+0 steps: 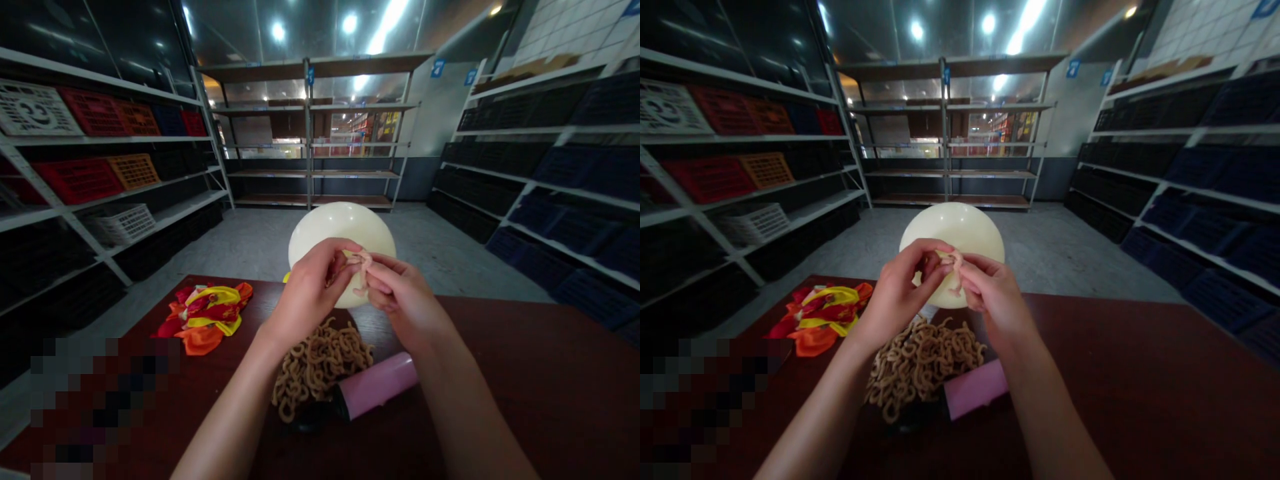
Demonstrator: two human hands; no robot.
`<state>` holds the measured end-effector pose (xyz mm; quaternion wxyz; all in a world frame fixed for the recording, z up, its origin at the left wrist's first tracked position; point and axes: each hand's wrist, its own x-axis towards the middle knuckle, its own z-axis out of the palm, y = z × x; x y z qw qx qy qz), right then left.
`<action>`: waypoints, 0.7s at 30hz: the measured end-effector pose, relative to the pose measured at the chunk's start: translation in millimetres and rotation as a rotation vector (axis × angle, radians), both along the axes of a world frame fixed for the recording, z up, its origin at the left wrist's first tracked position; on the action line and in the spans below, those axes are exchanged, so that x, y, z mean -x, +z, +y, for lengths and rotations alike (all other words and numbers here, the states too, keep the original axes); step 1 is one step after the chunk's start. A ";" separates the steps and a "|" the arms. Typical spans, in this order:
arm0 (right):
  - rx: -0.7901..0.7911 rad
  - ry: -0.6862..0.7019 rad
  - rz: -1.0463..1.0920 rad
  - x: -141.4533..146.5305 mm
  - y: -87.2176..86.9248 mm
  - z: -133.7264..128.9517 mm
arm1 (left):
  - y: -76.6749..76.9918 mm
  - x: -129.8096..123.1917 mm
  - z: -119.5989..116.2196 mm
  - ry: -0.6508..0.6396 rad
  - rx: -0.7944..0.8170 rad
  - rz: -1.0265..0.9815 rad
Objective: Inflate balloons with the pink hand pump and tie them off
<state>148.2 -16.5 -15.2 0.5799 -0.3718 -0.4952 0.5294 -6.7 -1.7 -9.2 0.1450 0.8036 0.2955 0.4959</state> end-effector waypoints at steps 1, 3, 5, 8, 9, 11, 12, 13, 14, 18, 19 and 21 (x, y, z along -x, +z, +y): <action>0.000 0.027 0.004 -0.4 0.0 -0.4 | 0.2 -0.8 -0.3 0.006 -0.019 -0.015; -0.001 0.070 0.023 0.0 0.1 -0.7 | 0.6 -1.7 -0.8 0.019 -0.049 -0.041; -0.015 0.087 0.053 1.6 0.3 -0.7 | 0.4 -1.8 -1.5 0.034 -0.056 -0.079; -0.051 0.067 0.054 5.7 0.9 -1.7 | -1.2 -2.6 -2.9 0.069 -0.004 -0.167; -0.061 0.051 0.038 7.3 1.2 -2.6 | -1.8 -3.4 -3.3 0.088 0.024 -0.203; -0.079 -0.003 -0.008 10.4 1.8 -4.9 | -2.7 -6.0 -3.9 0.120 0.092 -0.283; -0.092 -0.038 -0.036 11.9 2.0 -6.1 | -3.0 -7.6 -3.9 0.123 0.126 -0.328; -0.110 -0.071 -0.066 13.3 2.0 -7.1 | -3.2 -9.0 -3.6 0.117 0.160 -0.372; -0.133 -0.098 -0.097 14.5 1.8 -7.9 | -3.3 -10.2 -3.0 0.107 0.190 -0.412; -0.231 -0.145 -0.215 17.8 -0.7 -7.3 | -3.5 -9.0 1.2 0.062 0.276 -0.571; -0.247 -0.148 -0.233 18.4 -1.5 -6.6 | -3.3 -7.1 2.3 0.045 0.293 -0.616; -0.257 -0.128 -0.247 19.6 -3.3 -5.3 | -2.0 -2.6 3.6 0.011 0.308 -0.676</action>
